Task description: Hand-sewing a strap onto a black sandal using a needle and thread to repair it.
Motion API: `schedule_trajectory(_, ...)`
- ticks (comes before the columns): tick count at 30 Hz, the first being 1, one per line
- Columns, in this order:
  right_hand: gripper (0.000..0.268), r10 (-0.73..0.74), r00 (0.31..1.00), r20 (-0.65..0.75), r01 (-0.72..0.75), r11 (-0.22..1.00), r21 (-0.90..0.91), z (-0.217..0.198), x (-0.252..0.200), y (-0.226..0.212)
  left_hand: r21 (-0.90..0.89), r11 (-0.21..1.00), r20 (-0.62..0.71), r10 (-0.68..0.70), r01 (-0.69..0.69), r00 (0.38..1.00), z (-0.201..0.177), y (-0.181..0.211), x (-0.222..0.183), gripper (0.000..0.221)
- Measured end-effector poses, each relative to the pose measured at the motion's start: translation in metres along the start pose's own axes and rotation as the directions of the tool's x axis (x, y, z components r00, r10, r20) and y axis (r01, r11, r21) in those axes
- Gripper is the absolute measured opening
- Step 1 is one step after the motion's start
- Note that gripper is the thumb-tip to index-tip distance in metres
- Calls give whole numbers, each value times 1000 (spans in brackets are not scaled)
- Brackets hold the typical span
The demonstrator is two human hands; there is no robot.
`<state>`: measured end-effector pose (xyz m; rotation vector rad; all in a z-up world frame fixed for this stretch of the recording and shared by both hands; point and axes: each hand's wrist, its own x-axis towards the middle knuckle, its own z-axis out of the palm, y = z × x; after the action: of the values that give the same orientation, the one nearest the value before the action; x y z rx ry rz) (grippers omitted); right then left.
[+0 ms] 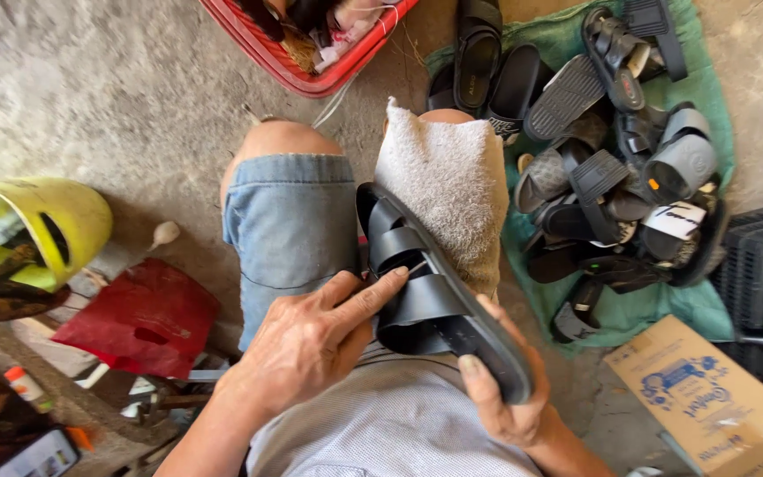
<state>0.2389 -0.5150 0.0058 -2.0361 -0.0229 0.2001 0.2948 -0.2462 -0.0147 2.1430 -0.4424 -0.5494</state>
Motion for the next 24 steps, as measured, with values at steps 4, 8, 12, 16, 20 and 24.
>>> schedule_trajectory(4, 64, -96, 972, 214, 116, 990, -85, 21, 19, -30, -5, 1000, 9, -9, 9, 1000, -22, -21, -8, 45)
schedule_trajectory(8, 62, -245, 953, 177, 255, 966, -41, 37, 32, -49, -13, 997, 65, 78, -78, 995, -39, -35, -5, 43)
schedule_trajectory(12, 55, -333, 916, 224, 361, 927, -98, 37, 40, -58, -137, 986, 98, 106, -92, 989, -48, -34, 8, 40)
schedule_trajectory(16, 51, -327, 916, 233, 363, 922, -136, 32, 40, -54, -111, 994, 112, 28, -15, 993, -46, -22, 19, 38)
schedule_trajectory(20, 46, -346, 918, 195, 378, 910, -167, 26, 43, -50, -76, 997, 110, -21, 29, 994, -39, -12, 24, 39)
schedule_trajectory(24, 47, -377, 910, 172, 409, 885, -224, 22, 46, -47, -200, 976, 50, -78, 87, 996, -25, -5, 23, 36)
